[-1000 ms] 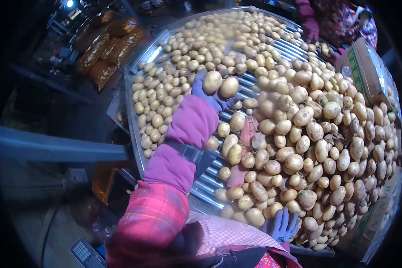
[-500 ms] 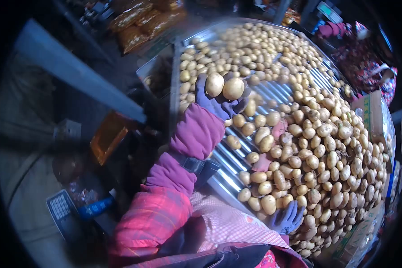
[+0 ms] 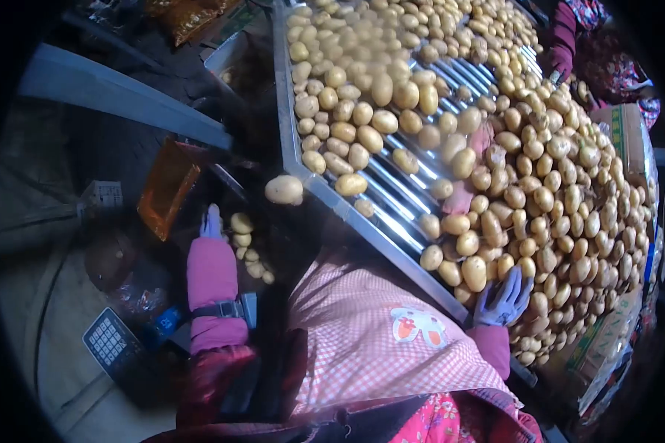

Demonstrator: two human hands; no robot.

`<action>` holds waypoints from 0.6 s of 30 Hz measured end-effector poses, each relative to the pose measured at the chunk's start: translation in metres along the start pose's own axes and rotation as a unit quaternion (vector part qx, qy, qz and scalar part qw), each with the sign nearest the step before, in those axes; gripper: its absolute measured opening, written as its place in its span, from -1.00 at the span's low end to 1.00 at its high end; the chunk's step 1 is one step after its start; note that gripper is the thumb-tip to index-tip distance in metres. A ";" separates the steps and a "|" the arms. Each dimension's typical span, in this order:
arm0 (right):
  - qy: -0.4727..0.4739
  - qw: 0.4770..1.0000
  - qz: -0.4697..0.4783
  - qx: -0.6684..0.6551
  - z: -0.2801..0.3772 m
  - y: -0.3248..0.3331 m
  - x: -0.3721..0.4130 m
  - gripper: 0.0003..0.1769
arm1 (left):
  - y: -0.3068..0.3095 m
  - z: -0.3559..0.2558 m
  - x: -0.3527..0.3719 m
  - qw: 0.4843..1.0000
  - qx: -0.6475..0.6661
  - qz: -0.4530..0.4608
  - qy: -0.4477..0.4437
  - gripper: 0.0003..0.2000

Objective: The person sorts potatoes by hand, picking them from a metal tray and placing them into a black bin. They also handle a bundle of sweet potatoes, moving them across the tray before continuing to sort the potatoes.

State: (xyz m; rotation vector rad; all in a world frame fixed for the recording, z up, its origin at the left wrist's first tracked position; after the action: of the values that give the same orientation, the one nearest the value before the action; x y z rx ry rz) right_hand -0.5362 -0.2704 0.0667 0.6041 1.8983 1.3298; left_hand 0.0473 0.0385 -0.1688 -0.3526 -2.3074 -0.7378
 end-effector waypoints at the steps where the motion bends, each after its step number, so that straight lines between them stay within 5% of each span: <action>1: -0.006 1.000 0.011 0.002 0.000 -0.002 0.003 -0.32 | 0.006 -0.027 -0.014 0.969 -0.120 0.018 -0.214 -0.49; 2: -0.010 1.000 0.015 0.005 -0.003 -0.003 0.002 -0.31 | 0.003 -0.047 -0.019 0.879 -0.225 0.036 -0.419 -0.44; 4: -0.010 1.000 0.017 0.008 -0.003 -0.003 0.001 -0.31 | -0.052 -0.155 0.102 0.980 0.082 0.119 -0.135 -0.51; 8: -0.023 0.999 0.028 0.005 -0.007 -0.005 0.004 -0.30 | -0.189 -0.247 0.160 0.841 0.094 0.420 -0.328 -0.54; 10: -0.030 0.999 0.023 -0.012 -0.009 -0.003 0.004 -0.30 | -0.256 -0.268 0.212 0.901 -0.022 0.298 -0.314 -0.41; 12: -0.031 0.999 0.039 -0.014 -0.010 -0.004 0.004 -0.31 | -0.323 -0.285 0.214 0.794 -0.258 0.188 -0.518 -0.27; 15: -0.040 0.998 0.034 -0.037 -0.013 -0.002 0.003 -0.35 | -0.379 -0.290 0.238 0.711 -0.426 0.007 -0.559 -0.12; 18: -0.027 0.998 0.018 -0.045 -0.016 -0.005 0.005 -0.39 | -0.412 -0.295 0.244 0.732 -0.509 -0.009 -0.452 -0.15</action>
State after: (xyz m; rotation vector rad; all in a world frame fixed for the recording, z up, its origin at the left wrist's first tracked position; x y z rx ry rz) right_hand -0.5514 -0.2782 0.0633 0.6252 1.7828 1.4004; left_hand -0.1544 -0.4562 0.0070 -1.4469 -2.4307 -2.2130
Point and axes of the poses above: each hand's wrist, its own x-axis away from the middle knuckle, its own y-axis out of the back of the hand, z = x × y, the point moved 8 cm from there along -x, towards the middle knuckle, and after that the axes turned 11 degrees about y, right-handed, at the moved point
